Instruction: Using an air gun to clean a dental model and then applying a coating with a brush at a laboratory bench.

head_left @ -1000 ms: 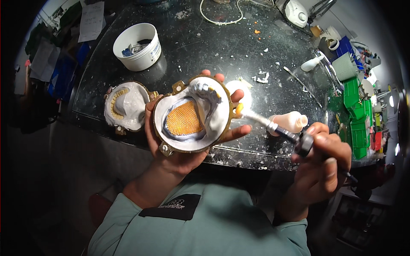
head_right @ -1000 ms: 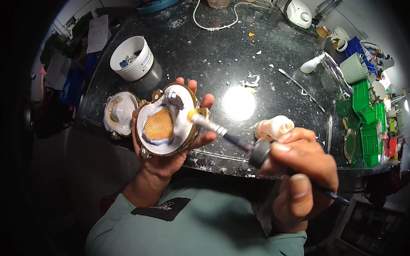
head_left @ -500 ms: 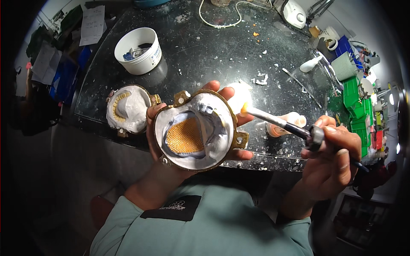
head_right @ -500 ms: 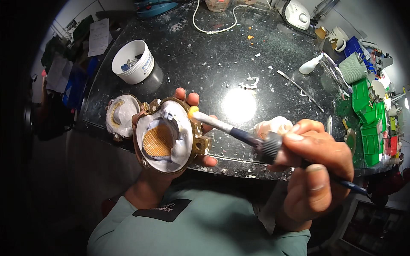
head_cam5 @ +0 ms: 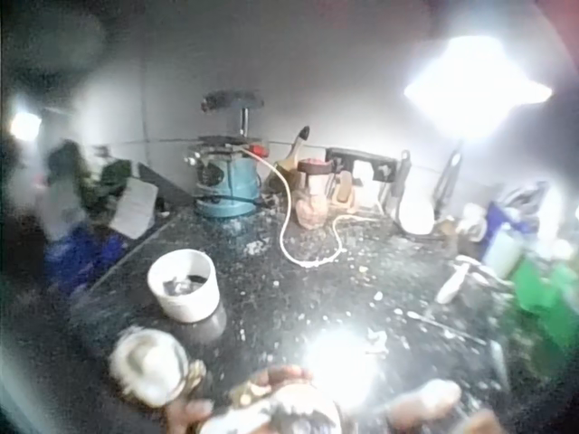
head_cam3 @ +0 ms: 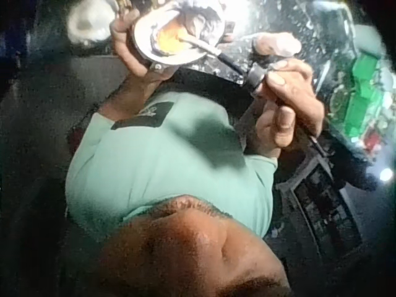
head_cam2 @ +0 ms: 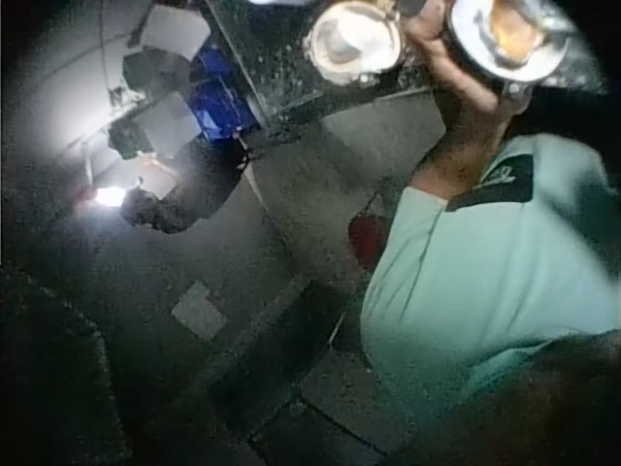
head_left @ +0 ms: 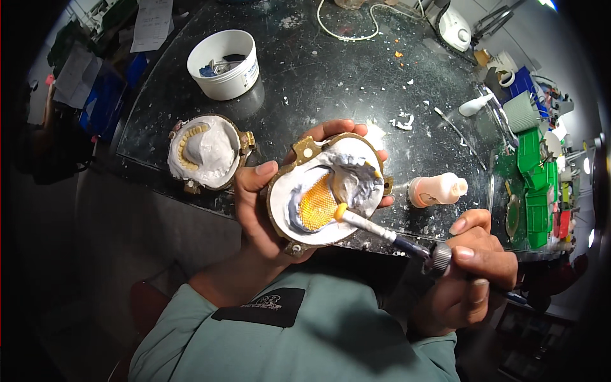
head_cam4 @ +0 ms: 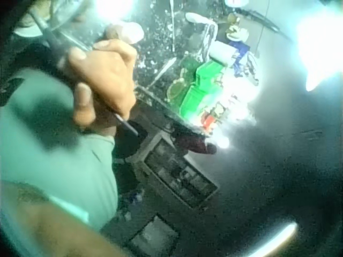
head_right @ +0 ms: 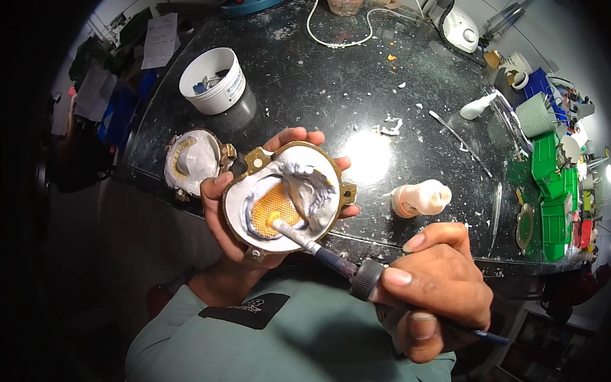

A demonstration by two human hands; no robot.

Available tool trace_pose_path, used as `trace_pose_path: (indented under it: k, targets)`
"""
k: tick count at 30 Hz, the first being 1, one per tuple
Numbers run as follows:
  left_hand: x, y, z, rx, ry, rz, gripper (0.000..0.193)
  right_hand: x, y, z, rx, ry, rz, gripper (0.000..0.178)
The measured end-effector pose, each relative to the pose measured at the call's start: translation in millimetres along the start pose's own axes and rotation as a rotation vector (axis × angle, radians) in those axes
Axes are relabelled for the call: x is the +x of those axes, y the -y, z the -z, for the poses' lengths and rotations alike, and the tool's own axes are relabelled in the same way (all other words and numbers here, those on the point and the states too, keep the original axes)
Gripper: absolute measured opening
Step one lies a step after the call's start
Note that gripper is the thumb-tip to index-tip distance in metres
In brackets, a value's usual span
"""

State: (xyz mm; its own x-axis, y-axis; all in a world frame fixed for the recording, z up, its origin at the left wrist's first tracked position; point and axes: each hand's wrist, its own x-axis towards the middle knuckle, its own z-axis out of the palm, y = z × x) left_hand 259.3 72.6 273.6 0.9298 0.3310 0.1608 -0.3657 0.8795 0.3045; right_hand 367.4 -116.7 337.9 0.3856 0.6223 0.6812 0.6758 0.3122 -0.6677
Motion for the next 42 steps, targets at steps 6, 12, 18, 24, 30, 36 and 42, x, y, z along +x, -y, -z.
trace_pose_path:
  k: [6,12,18,24,30,36,42]
  targets:
    - [-3,-3,-3,-0.044,-0.022,-0.003,0.089,-1,0,-4,-0.158,0.207,-0.025,0.034]
    - [0,-2,-1,-0.068,0.015,-0.016,0.089,2,-2,-12,-0.260,0.201,0.090,0.032]
    - [-1,1,1,0.047,-0.017,-0.037,0.087,11,1,-14,-0.393,0.173,0.188,0.052]
    - [-1,1,1,-0.091,0.049,-0.051,0.089,18,7,-6,-0.403,0.366,0.158,0.048]
    - [-3,-2,-3,-0.036,0.004,-0.016,0.089,18,1,-2,-0.064,0.238,0.044,0.028]
    - [-4,-3,-3,-0.044,-0.008,0.000,0.089,15,1,-6,0.275,0.025,-0.148,0.022]
    - [-2,-4,1,-0.103,0.059,0.020,0.091,21,-1,-6,0.072,0.206,-0.120,0.024]
